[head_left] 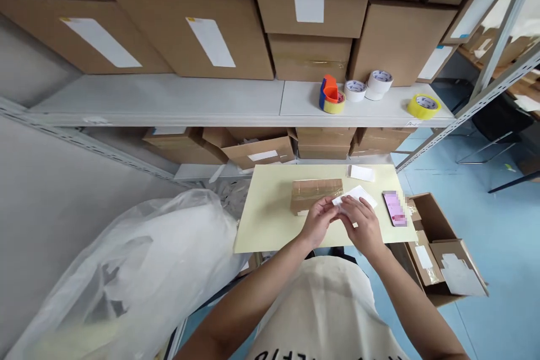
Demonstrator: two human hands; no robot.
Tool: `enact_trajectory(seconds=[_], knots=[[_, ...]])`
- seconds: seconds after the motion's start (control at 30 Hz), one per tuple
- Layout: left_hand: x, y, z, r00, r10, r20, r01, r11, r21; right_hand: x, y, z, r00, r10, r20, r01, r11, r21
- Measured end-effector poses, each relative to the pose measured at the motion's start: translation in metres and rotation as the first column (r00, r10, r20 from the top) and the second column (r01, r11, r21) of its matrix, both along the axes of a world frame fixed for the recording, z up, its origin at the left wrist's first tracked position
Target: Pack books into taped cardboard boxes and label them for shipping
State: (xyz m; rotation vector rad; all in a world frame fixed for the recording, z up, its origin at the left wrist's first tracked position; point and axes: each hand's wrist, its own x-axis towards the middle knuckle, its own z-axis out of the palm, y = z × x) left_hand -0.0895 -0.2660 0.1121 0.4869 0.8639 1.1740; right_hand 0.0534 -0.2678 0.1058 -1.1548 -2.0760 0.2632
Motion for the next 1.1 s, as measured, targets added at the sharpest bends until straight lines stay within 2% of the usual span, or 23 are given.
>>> enact_trajectory(seconds=[0.1,0.2,0.4,0.57,0.7,0.87,1.1], knots=[[-0.017,-0.015,0.005,0.997,-0.051,0.060,0.049,0.998,0.029,-0.005,-0.014,0.004,1.000,0.013,0.015,-0.014,0.999,0.044],[-0.027,-0.026,0.005,0.994,-0.100,0.048,0.097,0.994,0.045,-0.008,-0.028,0.009,0.999,0.012,0.047,-0.016,0.996,0.086],[-0.032,-0.035,0.004,0.983,-0.181,-0.010,0.182,0.981,0.069,-0.010,-0.048,0.015,0.998,-0.020,0.059,0.014,0.995,0.098],[-0.027,-0.039,0.005,0.974,-0.213,-0.081,0.221,0.969,0.109,-0.008,-0.058,0.022,0.998,-0.056,0.025,0.055,0.997,0.046],[-0.022,-0.043,0.003,0.964,-0.229,-0.136,0.254,0.943,0.216,-0.011,-0.068,0.030,0.987,-0.119,-0.107,0.112,0.991,-0.067],[-0.019,-0.048,-0.004,0.936,-0.167,-0.309,0.276,0.893,0.356,-0.021,-0.079,0.033,0.949,-0.201,-0.244,0.161,0.972,-0.174],[-0.021,-0.054,-0.014,0.877,-0.032,-0.480,0.310,0.801,0.512,-0.024,-0.087,0.029,0.931,-0.242,-0.273,0.188,0.960,-0.209]])
